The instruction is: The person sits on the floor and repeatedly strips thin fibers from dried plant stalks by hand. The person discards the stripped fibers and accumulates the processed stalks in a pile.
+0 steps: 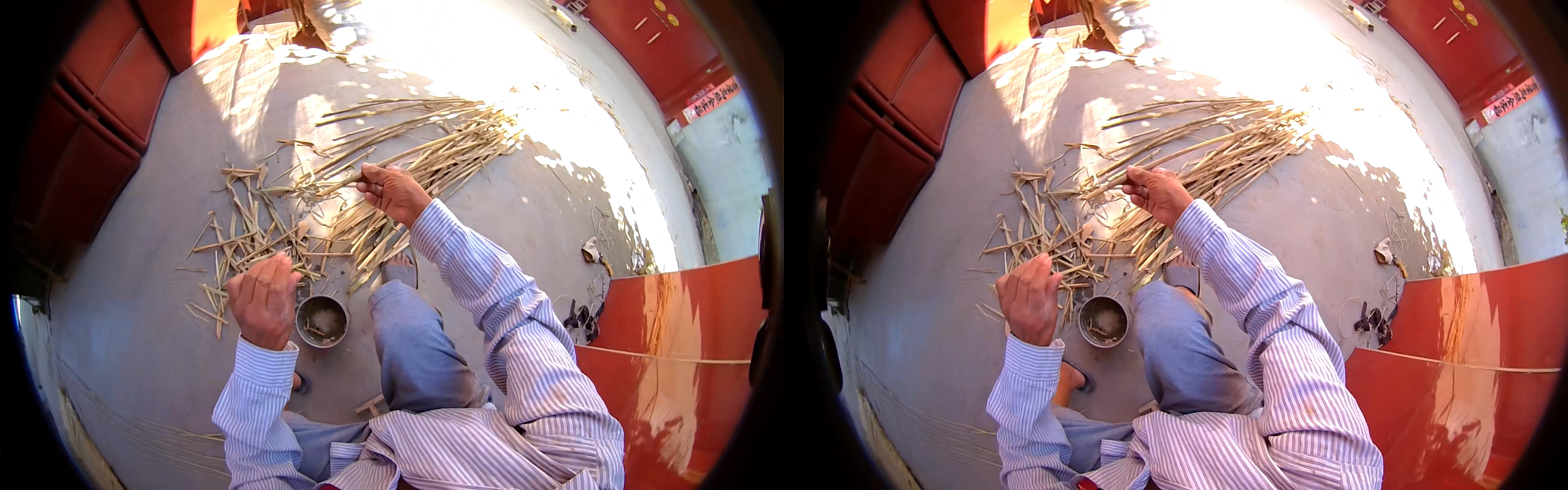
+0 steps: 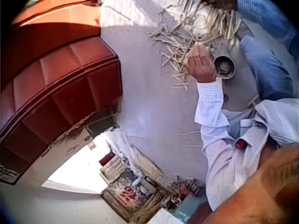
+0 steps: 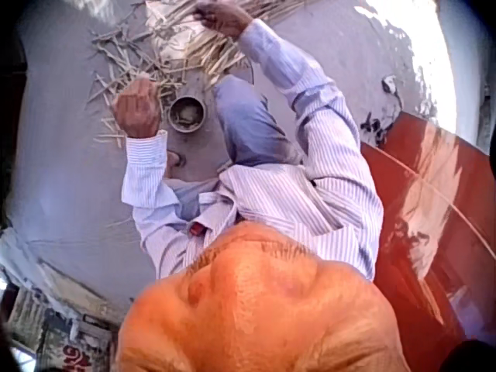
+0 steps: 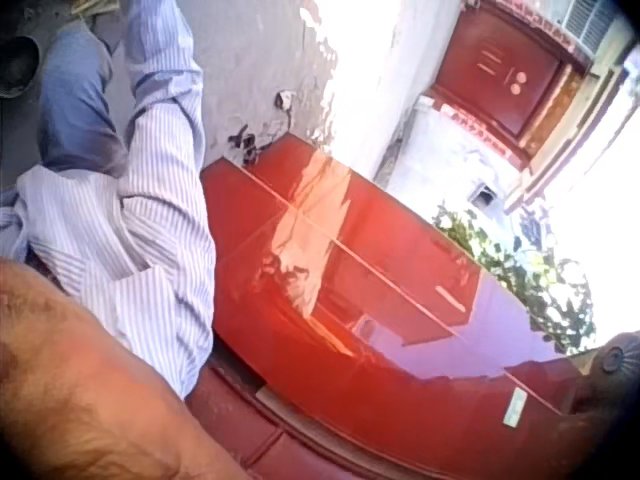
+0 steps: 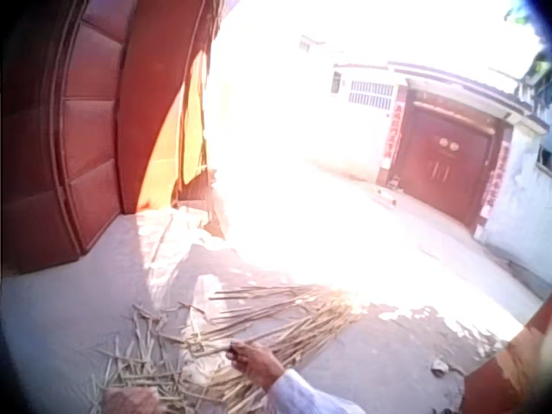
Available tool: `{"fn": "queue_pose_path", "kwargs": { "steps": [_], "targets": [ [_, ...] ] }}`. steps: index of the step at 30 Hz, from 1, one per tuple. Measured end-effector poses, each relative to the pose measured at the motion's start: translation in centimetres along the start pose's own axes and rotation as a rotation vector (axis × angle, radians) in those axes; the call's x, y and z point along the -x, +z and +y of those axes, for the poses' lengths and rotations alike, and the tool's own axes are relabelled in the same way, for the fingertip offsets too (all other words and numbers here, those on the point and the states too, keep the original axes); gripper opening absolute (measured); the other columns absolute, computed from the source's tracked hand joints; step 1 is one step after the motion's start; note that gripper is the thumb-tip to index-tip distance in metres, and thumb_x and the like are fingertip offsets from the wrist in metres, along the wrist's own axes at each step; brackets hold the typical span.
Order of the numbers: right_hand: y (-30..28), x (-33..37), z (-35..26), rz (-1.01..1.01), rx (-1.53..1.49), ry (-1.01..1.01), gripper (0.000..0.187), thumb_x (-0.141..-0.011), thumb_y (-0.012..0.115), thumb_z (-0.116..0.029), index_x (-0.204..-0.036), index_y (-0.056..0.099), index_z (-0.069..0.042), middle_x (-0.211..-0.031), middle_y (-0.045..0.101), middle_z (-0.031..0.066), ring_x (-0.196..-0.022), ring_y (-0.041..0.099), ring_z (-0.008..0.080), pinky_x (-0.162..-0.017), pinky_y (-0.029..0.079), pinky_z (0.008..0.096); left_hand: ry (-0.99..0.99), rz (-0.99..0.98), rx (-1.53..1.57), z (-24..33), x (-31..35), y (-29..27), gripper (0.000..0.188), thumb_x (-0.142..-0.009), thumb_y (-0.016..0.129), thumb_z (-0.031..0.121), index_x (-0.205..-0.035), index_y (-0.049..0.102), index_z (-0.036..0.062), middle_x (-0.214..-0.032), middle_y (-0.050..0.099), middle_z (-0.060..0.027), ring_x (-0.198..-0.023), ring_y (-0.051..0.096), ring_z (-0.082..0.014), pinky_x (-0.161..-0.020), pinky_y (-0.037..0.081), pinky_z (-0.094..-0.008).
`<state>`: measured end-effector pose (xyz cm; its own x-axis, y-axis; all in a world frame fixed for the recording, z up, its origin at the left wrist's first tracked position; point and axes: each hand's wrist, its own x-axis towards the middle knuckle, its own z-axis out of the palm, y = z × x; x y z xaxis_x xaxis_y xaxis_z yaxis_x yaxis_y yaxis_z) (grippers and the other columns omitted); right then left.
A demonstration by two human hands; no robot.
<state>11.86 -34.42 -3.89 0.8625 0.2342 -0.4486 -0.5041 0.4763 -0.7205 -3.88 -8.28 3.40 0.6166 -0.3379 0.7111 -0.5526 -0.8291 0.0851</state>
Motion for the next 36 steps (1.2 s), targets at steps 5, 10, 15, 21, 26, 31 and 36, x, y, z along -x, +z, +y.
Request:
{"fn": "queue_pose_path", "kwargs": {
  "steps": [5, 10, 15, 21, 26, 31, 36],
  "targets": [
    [12.5, 7.7, 3.6, -0.235, 0.100, 0.149, 0.021, -0.094, 0.061, -0.024, -0.099, 0.066, -0.004, -0.090, 0.069, 0.0024, -0.076, 0.065, 0.0087, -0.063, 0.053, 0.0197, -0.036, 0.049, -0.288, -1.2, -1.5, -2.9, 0.049, -0.075, 0.075, 0.022, -0.120, 0.059, 0.0086, -0.118, 0.063, -0.0020, -0.107, 0.059, -0.0162, -0.087, 0.039, -0.0342],
    [17.7, 9.9, 7.5, -0.232, 0.018, 0.162, 0.018, -0.094, 0.060, -0.022, -0.098, 0.062, -0.004, -0.090, 0.068, 0.0056, -0.075, 0.065, 0.0105, -0.059, 0.053, 0.0196, -0.138, -0.147, -0.202, -4.8, 0.1, -6.2, 0.020, -0.075, 0.073, 0.020, -0.090, 0.066, 0.0085, -0.087, 0.067, -0.0011, -0.084, 0.060, -0.0169, -0.078, 0.039, -0.0341],
    [11.6, 3.9, 6.0, 0.049, -0.115, -0.001, 0.011, -0.095, 0.058, -0.017, -0.094, 0.058, -0.006, -0.085, 0.065, 0.0046, -0.073, 0.065, 0.0133, -0.061, 0.055, 0.0220, -0.308, -0.132, -0.310, -10.0, 2.8, -11.0, 0.015, -0.077, 0.071, 0.021, -0.083, 0.065, 0.0090, -0.077, 0.065, -0.0013, -0.078, 0.059, -0.0189, -0.076, 0.039, -0.0349],
    [8.1, 1.5, 4.8, 0.109, 0.009, 0.007, 0.018, -0.093, 0.063, -0.023, -0.094, 0.061, -0.006, -0.083, 0.064, 0.0033, -0.073, 0.064, 0.0128, -0.058, 0.054, 0.0225, -0.266, -0.160, -0.241, -12.1, 4.9, -10.8, 0.020, -0.072, 0.075, 0.020, -0.087, 0.067, 0.0085, -0.079, 0.065, -0.0024, -0.079, 0.060, -0.0193, -0.076, 0.040, -0.0348],
    [9.0, 0.6, 4.2, 0.082, 0.044, -0.001, 0.021, -0.090, 0.067, -0.026, -0.091, 0.062, -0.005, -0.078, 0.064, 0.0024, -0.067, 0.063, 0.0109, -0.054, 0.052, 0.0212, -0.140, -0.028, -0.221, -10.4, 3.3, -8.9, 0.023, -0.069, 0.078, 0.016, -0.086, 0.066, 0.0069, -0.080, 0.067, -0.0034, -0.079, 0.062, -0.0183, -0.071, 0.042, -0.0329],
    [8.9, 0.5, 4.2, 0.097, 0.045, 0.032, 0.017, -0.090, 0.068, -0.024, -0.088, 0.063, -0.008, -0.071, 0.062, 0.0000, -0.062, 0.061, 0.0088, -0.051, 0.051, 0.0194, -0.821, 0.309, 0.426, -10.2, 2.4, -9.0, 0.023, -0.072, 0.078, 0.022, -0.086, 0.067, 0.0076, -0.078, 0.067, -0.0033, -0.079, 0.062, -0.0189, -0.072, 0.042, -0.0334],
    [11.0, 1.2, 4.9, 0.022, 0.078, 0.064, 0.019, -0.090, 0.067, -0.025, -0.089, 0.063, -0.007, -0.073, 0.063, -0.0001, -0.063, 0.061, 0.0085, -0.053, 0.052, 0.0192, -0.232, -0.059, -0.222, -9.2, 0.8, -5.8, 0.025, -0.075, 0.074, 0.030, -0.085, 0.066, 0.0077, -0.080, 0.066, -0.0037, -0.082, 0.061, -0.0203, -0.074, 0.041, -0.0357]
  ]
}}
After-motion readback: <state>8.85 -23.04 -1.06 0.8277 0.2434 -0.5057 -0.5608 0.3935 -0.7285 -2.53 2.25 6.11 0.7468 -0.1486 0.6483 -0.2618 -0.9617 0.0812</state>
